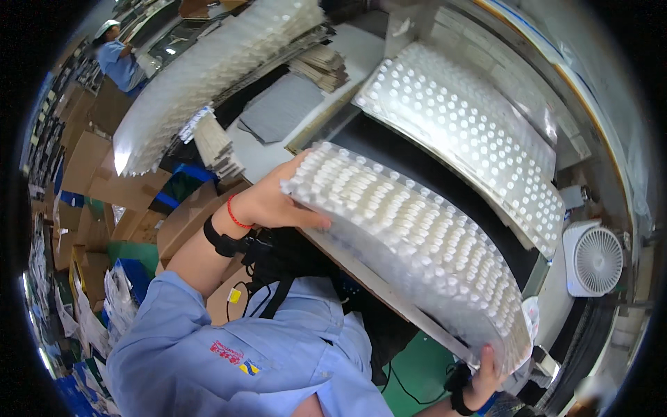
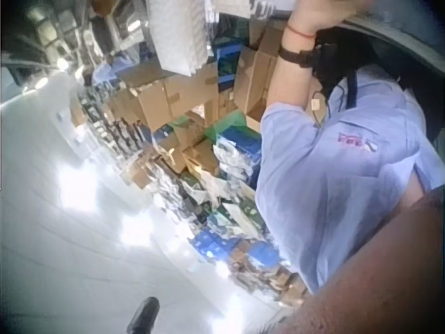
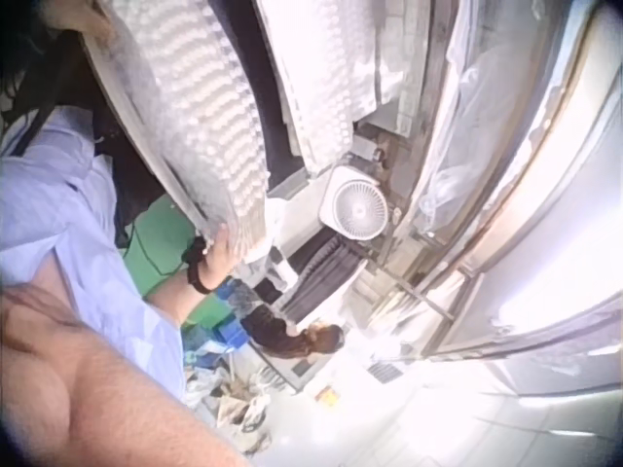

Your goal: Wiping and inspecting plastic keyboard-like sheets in a factory.

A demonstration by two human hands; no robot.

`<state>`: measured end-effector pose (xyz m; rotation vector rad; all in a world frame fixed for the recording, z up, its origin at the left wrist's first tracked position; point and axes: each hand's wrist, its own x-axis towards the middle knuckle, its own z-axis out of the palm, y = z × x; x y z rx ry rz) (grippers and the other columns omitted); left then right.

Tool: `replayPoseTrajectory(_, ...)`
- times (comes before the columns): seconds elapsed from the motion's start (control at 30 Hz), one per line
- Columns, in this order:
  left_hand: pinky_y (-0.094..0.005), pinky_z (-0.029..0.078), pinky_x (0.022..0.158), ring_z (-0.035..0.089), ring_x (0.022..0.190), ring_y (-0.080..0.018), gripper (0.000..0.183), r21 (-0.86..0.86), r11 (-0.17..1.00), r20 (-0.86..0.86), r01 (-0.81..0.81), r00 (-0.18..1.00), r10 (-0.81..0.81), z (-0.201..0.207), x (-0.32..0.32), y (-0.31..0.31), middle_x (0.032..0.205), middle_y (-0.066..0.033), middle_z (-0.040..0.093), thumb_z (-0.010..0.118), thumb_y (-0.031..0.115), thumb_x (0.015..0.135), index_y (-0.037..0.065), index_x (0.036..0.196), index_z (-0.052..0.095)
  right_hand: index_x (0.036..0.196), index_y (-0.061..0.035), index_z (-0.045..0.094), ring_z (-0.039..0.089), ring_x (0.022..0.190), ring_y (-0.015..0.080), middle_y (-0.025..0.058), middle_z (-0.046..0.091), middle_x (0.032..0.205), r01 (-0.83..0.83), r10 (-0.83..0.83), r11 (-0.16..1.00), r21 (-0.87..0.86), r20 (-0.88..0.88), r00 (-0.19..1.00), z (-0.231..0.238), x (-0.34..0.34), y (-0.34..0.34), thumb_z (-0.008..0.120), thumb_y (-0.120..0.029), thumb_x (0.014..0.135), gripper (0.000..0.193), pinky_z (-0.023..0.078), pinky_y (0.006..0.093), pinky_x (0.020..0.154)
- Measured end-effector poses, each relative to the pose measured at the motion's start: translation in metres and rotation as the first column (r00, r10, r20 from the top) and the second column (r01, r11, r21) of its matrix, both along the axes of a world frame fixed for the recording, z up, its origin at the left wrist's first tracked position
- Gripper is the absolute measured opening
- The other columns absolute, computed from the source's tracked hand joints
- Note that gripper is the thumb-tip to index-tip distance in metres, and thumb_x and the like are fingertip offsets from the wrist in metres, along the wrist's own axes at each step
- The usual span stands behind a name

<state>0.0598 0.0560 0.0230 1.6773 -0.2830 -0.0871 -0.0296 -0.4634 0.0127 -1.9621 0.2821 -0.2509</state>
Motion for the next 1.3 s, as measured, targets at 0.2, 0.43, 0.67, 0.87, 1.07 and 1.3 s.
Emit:
replayPoseTrajectory(0.2, -0.0336, 0.045, 0.101, 0.055, 0.115, -0.0161, 0.073, -0.007, 1.0, 0.229, 0.001, 0.974, 0.0, 0.072, -0.039, 0.033, 0.127, -0.0078, 0.062, 0.085, 0.006, 0.076, 0.0, 0.139, 0.048, 0.116, 0.0056, 0.067, 0.064, 0.101, 0.0209, 0.0115, 0.07, 0.109, -0.212, 0.206, 0.97, -0.122, -0.061, 0.977, 0.105, 0.032, -0.022, 0.071, -0.024, 0.091, 0.039, 0.048, 0.036, 0.095)
replayPoseTrajectory(0.43, -0.0326, 0.049, 0.097, 0.063, 0.109, -0.0158, 0.06, -0.287, 0.872, 0.021, -0.396, 0.908, 0.419, 0.129, -0.12, 0.105, 0.122, -0.0079, 0.066, 0.08, 0.01, 0.081, -0.002, 0.134, 0.055, 0.099, 0.0018, 0.07, 0.061, 0.084, 0.014, 0.005, 0.068, 0.091, -0.536, 0.589, 0.759, -0.371, 0.04, 0.807, 0.258, 0.17, 0.131, 0.072, -0.025, 0.09, 0.029, 0.047, 0.0305, 0.076)
replayPoseTrajectory(0.67, -0.0317, 0.049, 0.097, 0.064, 0.111, -0.0178, 0.052, -0.361, 0.649, -0.065, -0.67, 0.712, 0.699, 0.125, -0.159, 0.174, 0.123, -0.0096, 0.067, 0.072, 0.028, 0.093, -0.003, 0.132, 0.057, 0.125, 0.0057, 0.057, 0.069, 0.094, 0.0157, 0.0112, 0.069, 0.111, -0.944, 0.965, 0.239, -0.227, -0.049, 0.257, 0.305, 0.306, 0.399, 0.074, -0.033, 0.092, 0.054, 0.056, 0.0319, 0.084)
replayPoseTrajectory(0.87, -0.0321, 0.05, 0.097, 0.064, 0.111, -0.017, 0.054, -0.432, 0.593, -0.11, -0.679, 0.693, 0.713, 0.132, -0.147, 0.174, 0.126, -0.0098, 0.065, 0.067, 0.036, 0.098, -0.004, 0.132, 0.056, 0.129, 0.0056, 0.055, 0.068, 0.104, 0.0202, 0.0127, 0.069, 0.118, -0.982, 0.96, 0.172, -0.076, -0.212, 0.184, 0.286, 0.359, 0.493, 0.076, -0.031, 0.091, 0.057, 0.053, 0.0353, 0.094)
replayPoseTrajectory(1.07, -0.0326, 0.05, 0.096, 0.063, 0.114, -0.0165, 0.059, -0.434, 0.607, -0.181, -0.665, 0.725, 0.665, 0.119, -0.148, 0.197, 0.129, -0.0095, 0.063, 0.06, 0.042, 0.102, -0.004, 0.137, 0.051, 0.137, 0.0029, 0.052, 0.064, 0.114, 0.0217, 0.0137, 0.066, 0.126, -0.987, 0.95, 0.161, -0.022, -0.268, 0.161, 0.259, 0.386, 0.528, 0.08, -0.032, 0.087, 0.067, 0.049, 0.0362, 0.1)
replayPoseTrajectory(1.3, -0.0335, 0.038, 0.11, 0.049, 0.132, -0.0195, 0.073, -0.299, 0.498, 0.216, -0.814, 0.451, 0.866, 0.092, -0.135, 0.172, 0.147, -0.0152, 0.048, 0.053, 0.043, 0.104, -0.007, 0.152, 0.03, 0.138, -0.0004, 0.053, 0.062, 0.117, 0.0216, 0.012, 0.065, 0.13, -0.961, 0.931, 0.274, 0.045, -0.262, 0.253, 0.23, 0.411, 0.541, 0.073, -0.049, 0.09, 0.071, 0.046, 0.0362, 0.103)
